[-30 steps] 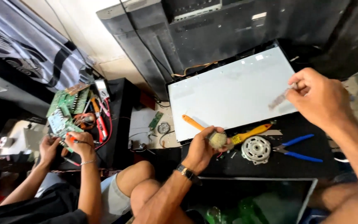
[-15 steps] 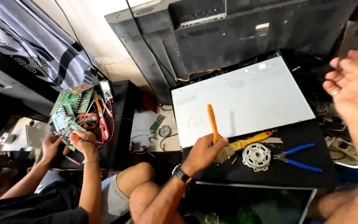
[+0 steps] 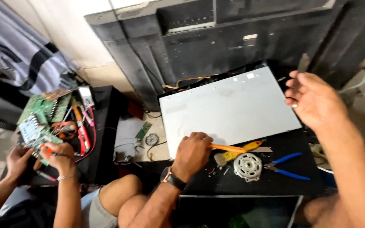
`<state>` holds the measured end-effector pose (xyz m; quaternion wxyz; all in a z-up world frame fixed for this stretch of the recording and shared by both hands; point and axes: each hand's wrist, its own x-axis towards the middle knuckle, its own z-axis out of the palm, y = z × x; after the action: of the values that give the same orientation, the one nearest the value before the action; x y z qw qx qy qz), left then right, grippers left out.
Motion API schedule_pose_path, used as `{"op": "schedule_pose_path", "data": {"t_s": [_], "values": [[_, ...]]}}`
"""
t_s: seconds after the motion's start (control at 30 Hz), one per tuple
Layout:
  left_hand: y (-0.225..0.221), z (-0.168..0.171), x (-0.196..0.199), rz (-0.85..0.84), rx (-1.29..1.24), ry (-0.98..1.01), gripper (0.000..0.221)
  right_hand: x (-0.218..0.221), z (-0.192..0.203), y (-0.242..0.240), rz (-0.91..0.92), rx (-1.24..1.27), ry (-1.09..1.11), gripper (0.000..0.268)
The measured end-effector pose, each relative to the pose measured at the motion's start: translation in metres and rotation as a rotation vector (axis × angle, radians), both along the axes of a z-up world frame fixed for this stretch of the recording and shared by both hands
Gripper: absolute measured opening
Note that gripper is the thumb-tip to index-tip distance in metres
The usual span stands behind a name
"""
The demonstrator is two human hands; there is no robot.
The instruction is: Cleaning and scraping a TV backplate using a brush and a blade during a repair process.
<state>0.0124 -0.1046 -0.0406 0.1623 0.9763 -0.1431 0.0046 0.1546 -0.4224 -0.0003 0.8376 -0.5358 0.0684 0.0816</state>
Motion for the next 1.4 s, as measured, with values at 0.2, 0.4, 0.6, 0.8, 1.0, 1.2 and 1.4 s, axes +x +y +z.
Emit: {"op": "schedule_pose_path", "data": {"t_s": [0.2,0.4,0.6,0.8,1.0,1.2,1.4], "values": [[-0.004,-0.037,0.006,-0.029,0.055,0.038,0.017,0.031,-0.048,0.007,-0.162,-0.893,-0.227,0.017],[-0.019,-0.050,0.012,-0.069,0.144,0.046,0.018,0.077,-0.091,-0.007,-0.112,-1.393,-0.192,0.029],[-0.011,-0.044,0.014,-0.055,0.180,0.105,0.023,0.085,-0.089,0.029,-0.025,-1.444,-0.007,0.028],[-0.023,-0.052,0.025,-0.093,0.182,0.104,0.025,0.094,-0.103,0.004,-0.111,-1.530,-0.147,0.039],[-0.027,-0.053,0.025,-0.076,0.200,0.114,0.031,0.088,-0.100,0.018,-0.076,-1.588,-0.112,0.033],[-0.027,-0.059,0.026,-0.070,0.213,0.099,0.028,0.091,-0.111,0.018,-0.088,-1.580,-0.144,0.032],[-0.027,-0.058,0.026,-0.069,0.225,0.120,0.029,0.088,-0.106,0.023,-0.052,-1.510,-0.100,0.029]]}}
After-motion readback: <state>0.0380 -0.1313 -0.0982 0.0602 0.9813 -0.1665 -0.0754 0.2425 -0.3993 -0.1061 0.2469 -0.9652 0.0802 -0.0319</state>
